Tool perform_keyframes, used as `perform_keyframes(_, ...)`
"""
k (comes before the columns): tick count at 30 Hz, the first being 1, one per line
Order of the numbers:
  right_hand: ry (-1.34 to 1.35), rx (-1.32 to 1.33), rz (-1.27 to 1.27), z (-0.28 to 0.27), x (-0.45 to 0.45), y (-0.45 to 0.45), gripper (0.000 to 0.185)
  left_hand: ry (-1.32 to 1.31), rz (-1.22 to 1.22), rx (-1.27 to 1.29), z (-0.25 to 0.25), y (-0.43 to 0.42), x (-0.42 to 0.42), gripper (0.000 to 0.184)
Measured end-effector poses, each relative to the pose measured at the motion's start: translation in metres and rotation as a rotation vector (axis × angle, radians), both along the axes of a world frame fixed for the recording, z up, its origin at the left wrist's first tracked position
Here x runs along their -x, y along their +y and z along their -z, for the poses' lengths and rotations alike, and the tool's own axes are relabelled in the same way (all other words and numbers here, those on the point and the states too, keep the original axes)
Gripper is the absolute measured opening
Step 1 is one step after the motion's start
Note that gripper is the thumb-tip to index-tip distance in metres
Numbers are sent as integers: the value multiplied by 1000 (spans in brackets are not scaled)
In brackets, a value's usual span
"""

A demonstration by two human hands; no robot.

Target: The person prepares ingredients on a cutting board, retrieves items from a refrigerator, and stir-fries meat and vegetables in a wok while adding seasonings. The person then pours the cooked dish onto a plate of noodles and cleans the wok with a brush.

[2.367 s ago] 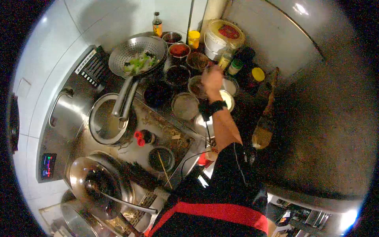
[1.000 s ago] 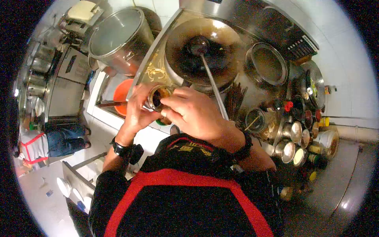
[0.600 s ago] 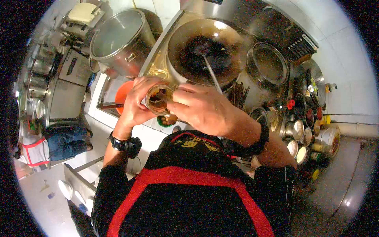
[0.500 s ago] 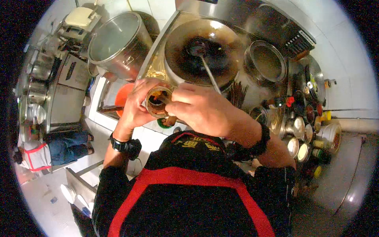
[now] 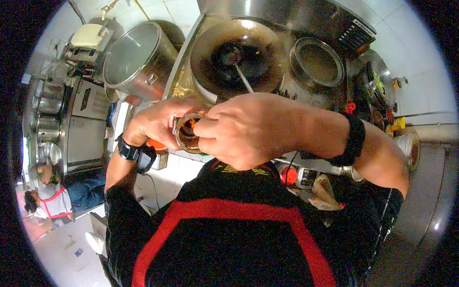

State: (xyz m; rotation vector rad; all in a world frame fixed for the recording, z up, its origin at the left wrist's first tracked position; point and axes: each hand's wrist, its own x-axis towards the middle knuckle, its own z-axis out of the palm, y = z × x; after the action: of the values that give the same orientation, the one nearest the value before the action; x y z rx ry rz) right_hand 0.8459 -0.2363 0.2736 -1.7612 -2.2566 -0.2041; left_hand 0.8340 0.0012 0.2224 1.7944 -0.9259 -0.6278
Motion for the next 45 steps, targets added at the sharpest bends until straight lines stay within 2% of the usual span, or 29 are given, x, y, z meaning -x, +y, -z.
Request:
perform_keyframes(2, -115, 129, 6, -8, 0, -4, 16, -13, 5, 5, 0, 0, -5, 66)
perform_keyframes(3, -112, 127, 6, -9, 3, -6, 16, -146, -17, 15, 2, -1, -5, 67)
perform_keyframes(4, -49, 124, 109, -10, 5, -8, 16, -280, -39, 26, 3, -2, -6, 68)
perform_keyframes(5, 12, 121, 211, -11, 6, -9, 16, -284, -40, 25, 2, -2, -6, 68)
perform_keyframes(6, 9, 120, 210, -9, 5, -9, 16, -279, -76, 31, 1, -3, -6, 68)
perform_keyframes(8, 225, -6, 302, 1, 5, -9, 15, -271, -109, 36, -1, -5, -4, 68)
perform_keyframes(12, 357, -74, 450, 14, 12, -9, 12, -309, -220, 30, 0, -8, -2, 65)
perform_keyframes(14, 643, -242, 539, 25, 14, -8, 8, -181, -306, 21, -1, -10, 1, 61)
perform_keyframes(15, 643, -242, 539, 33, 13, -8, 8, -181, -306, 21, -1, -12, 0, 61)
perform_keyframes(17, 755, -430, 604, 50, 10, -10, 7, -195, -302, -39, -1, -14, -3, 60)
perform_keyframes(18, 905, -438, 651, 55, 11, -13, 8, -194, -302, -41, 1, -16, -5, 60)
perform_keyframes(19, 906, -437, 650, 59, 12, -17, 8, -271, -294, -61, 5, -19, -8, 56)
perform_keyframes(21, 1318, -442, 812, 64, 11, -23, 13, -351, -289, -76, 16, -21, -18, 53)
perform_keyframes(23, 1492, -559, 861, 69, -1, -24, 18, -254, -289, -139, 29, -21, -30, 46)
perform_keyframes(26, 1956, -725, 839, 104, -40, -39, 18, -106, -363, -73, 52, -16, -47, 40)
perform_keyframes(27, 1942, -723, 837, 115, -51, -44, 18, -48, -417, -79, 57, -15, -52, 39)
perform_keyframes(29, 2053, -840, 860, 131, -71, -51, 17, -151, -472, -46, 61, -13, -56, 36)
perform_keyframes(31, 2037, -872, 889, 140, -89, -52, 14, -75, -648, -318, 85, -1, -58, 36)
perform_keyframes(32, 2005, -925, 919, 144, -100, -51, 13, -33, -732, -182, 123, 10, -56, 37)
perform_keyframes(33, 1973, -978, 947, 151, -112, -50, 12, -44, -745, -168, 145, 19, -52, 37)
perform_keyframes(35, 1905, -931, 948, 187, -148, -45, 11, -55, -830, -128, 169, 31, -35, 42)
perform_keyframes(37, 1422, -909, 944, 240, -187, -28, 14, 14, -933, -107, 141, 28, -6, 47)
perform_keyframes(39, 151, -582, 999, 267, -209, -9, 17, 98, -978, -6, 130, 22, 14, 51)
perform_keyframes(40, 334, -481, 1054, 269, -206, -6, 15, 118, -974, -30, 127, 25, 23, 52)
perform_keyframes(42, 316, -437, 1062, 260, -202, -7, 14, 117, -1040, -45, 113, 25, 34, 53)
perform_keyframes(45, 295, -389, 1055, 260, -194, -20, 13, 34, -1045, -96, 117, 28, 38, 51)
